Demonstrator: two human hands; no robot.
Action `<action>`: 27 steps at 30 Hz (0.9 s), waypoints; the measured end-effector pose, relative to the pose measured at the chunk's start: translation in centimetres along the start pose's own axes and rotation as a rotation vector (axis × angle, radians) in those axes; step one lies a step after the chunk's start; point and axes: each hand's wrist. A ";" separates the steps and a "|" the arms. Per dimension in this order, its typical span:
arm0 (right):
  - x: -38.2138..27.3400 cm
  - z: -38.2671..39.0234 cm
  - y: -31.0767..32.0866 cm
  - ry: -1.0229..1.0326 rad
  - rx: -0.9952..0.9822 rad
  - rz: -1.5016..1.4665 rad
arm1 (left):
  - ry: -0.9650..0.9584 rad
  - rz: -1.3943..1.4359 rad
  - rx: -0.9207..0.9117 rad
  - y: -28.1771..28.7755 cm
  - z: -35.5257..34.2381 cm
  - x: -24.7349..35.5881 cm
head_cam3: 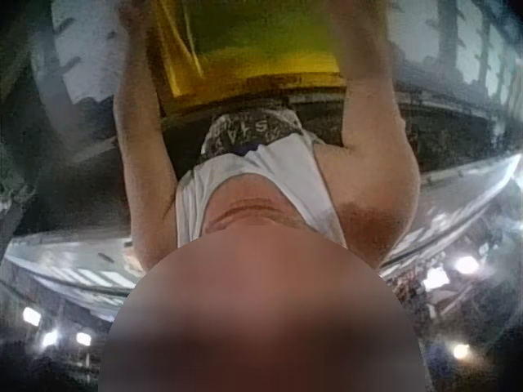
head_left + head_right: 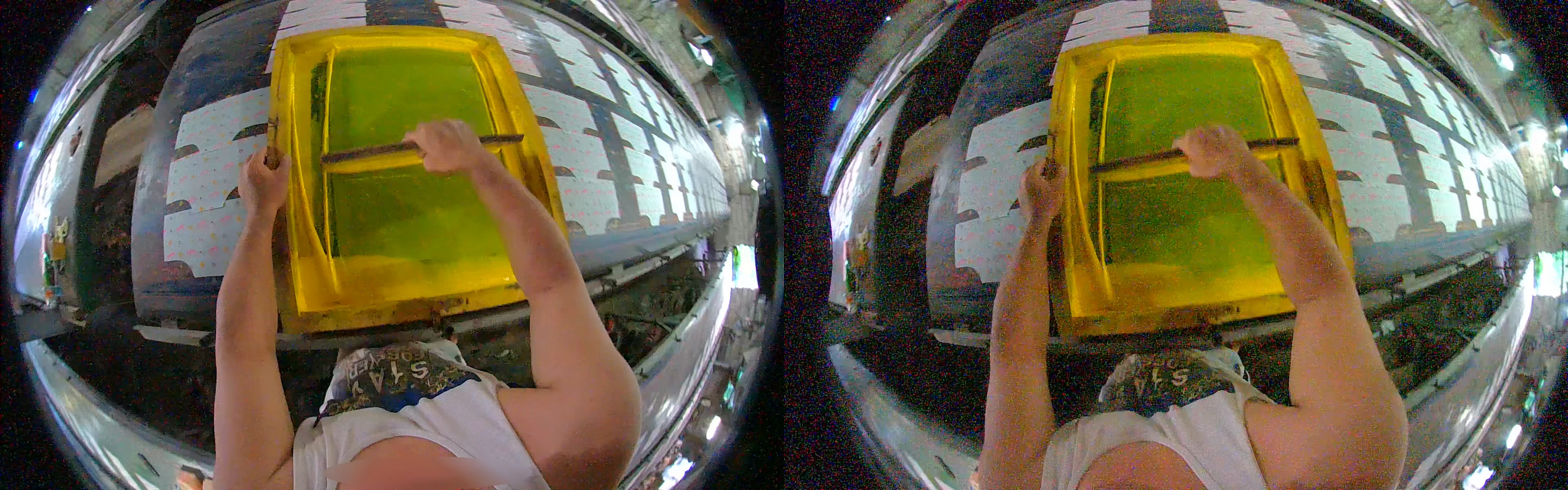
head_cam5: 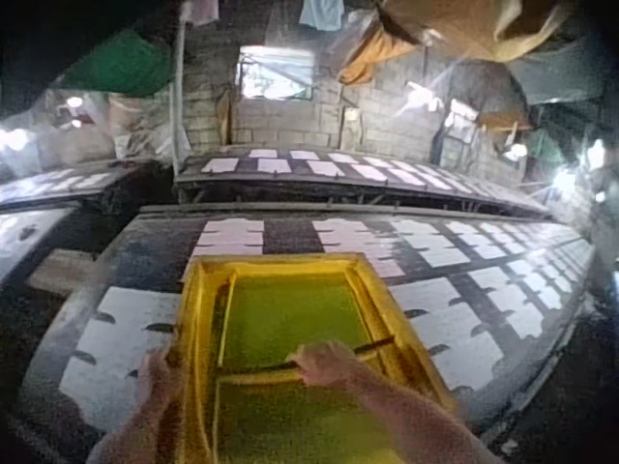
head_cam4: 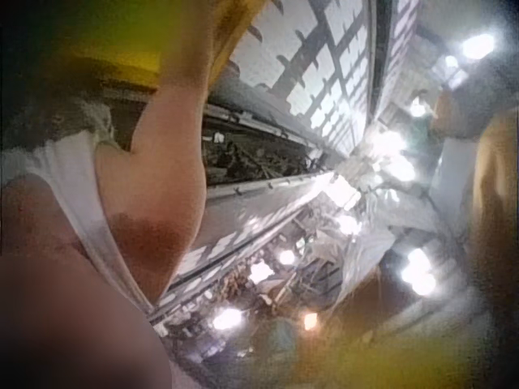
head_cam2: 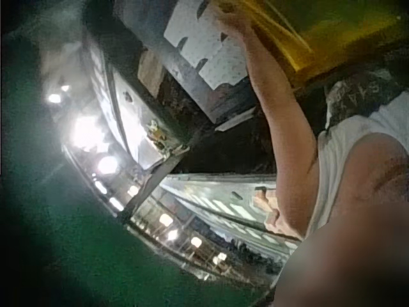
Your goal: The person holds a yellow screen-printing frame over a patterned surface and repeatedly pulls a squeegee across the green ink to transfer the design. The person repositions the frame and repeats the squeegee strokes multiple times.
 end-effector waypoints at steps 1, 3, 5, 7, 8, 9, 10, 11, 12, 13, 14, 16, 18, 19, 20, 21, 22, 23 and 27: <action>-1.0 1.7 0.0 0.023 0.003 -0.004 | 0.006 -0.010 -0.027 -0.2 -0.3 -0.2; -3.0 5.3 -0.2 0.039 0.022 -0.037 | 0.041 -0.017 -0.069 -0.6 -0.9 -0.4; -5.3 9.2 -0.5 0.029 0.064 -0.099 | 0.053 -0.045 -0.080 -1.0 -0.9 -0.4; -7.8 12.6 -0.8 0.021 0.114 -0.126 | 0.030 -0.079 -0.033 -1.2 -0.6 -0.3; -8.9 14.1 -0.8 0.002 0.112 -0.123 | 0.024 -0.064 -0.019 -1.2 -0.3 -0.2; -9.7 15.5 -0.5 -0.015 0.031 -0.126 | 0.010 -0.055 0.003 -1.0 -0.1 -0.2; -10.8 16.8 -0.4 -0.030 0.021 -0.119 | -0.006 -0.057 0.035 -0.7 -0.1 0.0; -11.7 17.6 -0.5 -0.016 0.049 -0.123 | 0.002 -0.070 0.009 -0.4 -0.2 0.2; -12.4 18.5 -0.4 -0.028 0.039 -0.121 | 0.007 -0.094 -0.013 -0.1 -0.2 0.4; -13.0 19.3 -0.3 0.003 0.051 -0.080 | 0.012 -0.121 -0.034 0.3 -0.3 0.7; -13.6 20.0 -0.3 0.009 0.077 -0.084 | 0.037 -0.114 -0.075 0.6 -0.5 1.0; -14.7 21.2 -0.4 -0.006 0.090 -0.093 | 0.078 -0.111 -0.145 0.9 -0.8 1.4; -15.4 22.5 -0.3 0.003 0.032 -0.049 | 0.108 -0.083 -0.131 0.7 -0.7 1.6; -15.6 22.8 -0.2 0.031 0.005 -0.059 | 0.131 -0.078 -0.141 0.3 -0.7 1.4; -15.6 23.1 -0.1 0.060 -0.019 -0.060 | 0.126 -0.078 -0.133 -0.1 -0.9 1.1; -15.7 23.4 0.1 0.066 -0.023 -0.091 | 0.133 -0.083 -0.151 -0.8 -1.0 0.7; -15.6 23.7 0.1 0.074 -0.024 -0.113 | 0.122 -0.080 -0.144 -1.7 -1.3 0.2; -15.4 24.0 0.3 0.080 -0.032 -0.136 | 0.132 -0.126 -0.125 -2.5 -1.6 -0.7; -12.0 26.3 1.0 0.209 0.060 -0.379 | 0.102 -0.164 -0.051 -6.6 -3.1 -4.9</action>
Point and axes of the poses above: each hand's wrist, its own z-axis away from the middle knuckle, its own y-axis out of the back of the hand, x = y × z, and after that the axes turned 8 degrees about x, right-handed
